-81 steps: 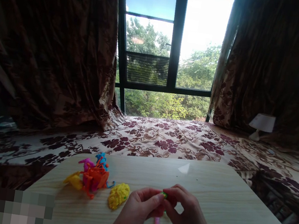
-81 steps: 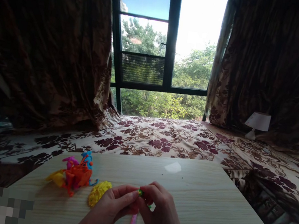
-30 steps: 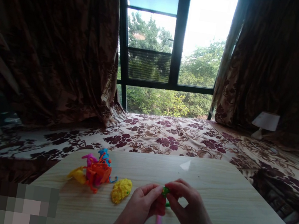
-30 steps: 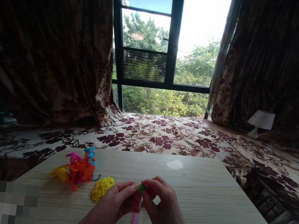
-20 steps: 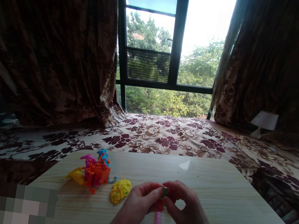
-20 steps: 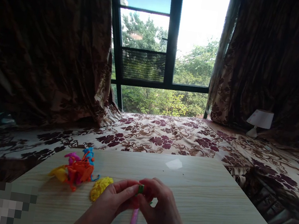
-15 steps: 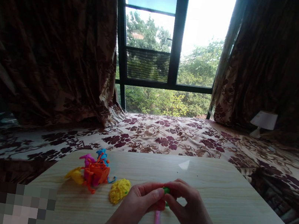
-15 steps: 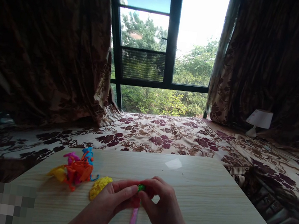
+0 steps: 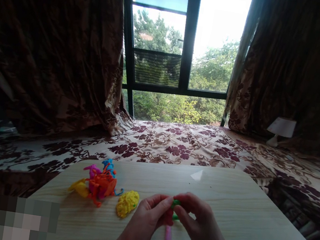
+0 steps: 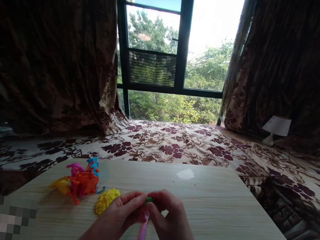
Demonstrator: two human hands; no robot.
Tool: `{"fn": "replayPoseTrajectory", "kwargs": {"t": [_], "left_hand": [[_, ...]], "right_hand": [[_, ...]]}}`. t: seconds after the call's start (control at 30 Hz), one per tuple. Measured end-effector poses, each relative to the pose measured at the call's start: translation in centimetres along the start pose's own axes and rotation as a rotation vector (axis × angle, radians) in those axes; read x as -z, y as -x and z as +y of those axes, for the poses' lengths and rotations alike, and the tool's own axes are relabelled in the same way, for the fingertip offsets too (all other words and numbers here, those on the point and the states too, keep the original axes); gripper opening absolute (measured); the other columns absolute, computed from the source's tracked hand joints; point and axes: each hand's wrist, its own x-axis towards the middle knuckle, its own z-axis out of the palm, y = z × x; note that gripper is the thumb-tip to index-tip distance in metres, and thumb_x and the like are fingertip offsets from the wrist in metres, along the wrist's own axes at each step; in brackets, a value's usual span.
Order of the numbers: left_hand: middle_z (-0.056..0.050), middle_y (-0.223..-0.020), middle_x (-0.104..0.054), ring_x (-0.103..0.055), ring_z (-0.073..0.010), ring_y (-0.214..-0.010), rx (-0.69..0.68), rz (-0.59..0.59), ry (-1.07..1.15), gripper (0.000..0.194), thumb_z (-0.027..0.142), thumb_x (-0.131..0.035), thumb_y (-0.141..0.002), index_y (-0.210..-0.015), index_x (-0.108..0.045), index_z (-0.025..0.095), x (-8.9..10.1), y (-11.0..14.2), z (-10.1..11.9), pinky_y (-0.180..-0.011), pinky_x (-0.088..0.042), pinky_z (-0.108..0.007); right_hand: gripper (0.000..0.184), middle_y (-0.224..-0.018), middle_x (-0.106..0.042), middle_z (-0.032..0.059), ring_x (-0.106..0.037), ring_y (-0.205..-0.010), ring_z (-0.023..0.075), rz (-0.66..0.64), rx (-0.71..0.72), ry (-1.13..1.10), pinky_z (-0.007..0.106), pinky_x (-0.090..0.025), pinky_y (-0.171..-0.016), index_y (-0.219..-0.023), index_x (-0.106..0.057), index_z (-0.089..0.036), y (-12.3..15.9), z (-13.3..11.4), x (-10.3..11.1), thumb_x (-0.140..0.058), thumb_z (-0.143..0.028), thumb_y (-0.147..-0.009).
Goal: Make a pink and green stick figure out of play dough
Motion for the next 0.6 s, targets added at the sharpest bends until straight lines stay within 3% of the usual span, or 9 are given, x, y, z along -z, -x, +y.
{"fn": "replayPoseTrajectory", "kwargs": {"t": [0.1,0.23,0.5,0.6], "left_hand": [[-0.003,-0.062,-0.06,-0.053,-0.0111,-0.057,0.042,0.015,0.027,0.026,0.037,-0.063,-0.068,-0.076,-0.066,0.013,0.1,-0.1,0.0,-0.059,-0.044,-0.025],[-0.004,-0.062,-0.061,-0.052,-0.0108,-0.055,0.047,0.01,-0.008,0.029,0.038,-0.064,-0.067,-0.079,-0.067,0.012,0.1,0.0,0.3,-0.059,-0.044,-0.026],[-0.003,-0.053,-0.057,-0.049,-0.011,-0.051,-0.082,-0.045,-0.243,0.03,0.039,-0.061,-0.069,-0.074,-0.07,0.011,0.0,-0.1,-0.4,-0.051,-0.039,-0.022],[-0.002,-0.054,-0.057,-0.05,-0.0111,-0.054,-0.171,-0.003,-0.332,0.027,0.036,-0.057,-0.073,-0.076,-0.071,0.012,-0.1,-0.3,-0.7,-0.052,-0.039,-0.021]], "right_hand": [[0.013,-0.081,-0.063,0.0013,-0.057,-0.071,0.0129,-0.028,-0.028,-0.103,0.024,-0.046,-0.065,-0.093,-0.058,-0.018,-0.3,0.0,0.3,-0.052,-0.017,-0.081],[0.009,-0.074,-0.059,0.0,-0.055,-0.066,0.0115,0.018,0.055,0.05,0.022,-0.045,-0.061,-0.084,-0.061,-0.018,-0.5,-0.1,0.7,-0.054,-0.016,-0.078],[0.007,-0.063,-0.054,-0.0022,-0.049,-0.057,0.0097,0.043,0.053,0.253,0.021,-0.04,-0.055,-0.07,-0.057,-0.017,0.0,0.3,0.4,-0.054,-0.012,-0.074],[0.007,-0.061,-0.055,-0.0021,-0.049,-0.055,0.0097,0.102,-0.006,0.163,0.021,-0.04,-0.053,-0.068,-0.057,-0.016,0.0,0.6,0.0,-0.054,-0.016,-0.075]]}}
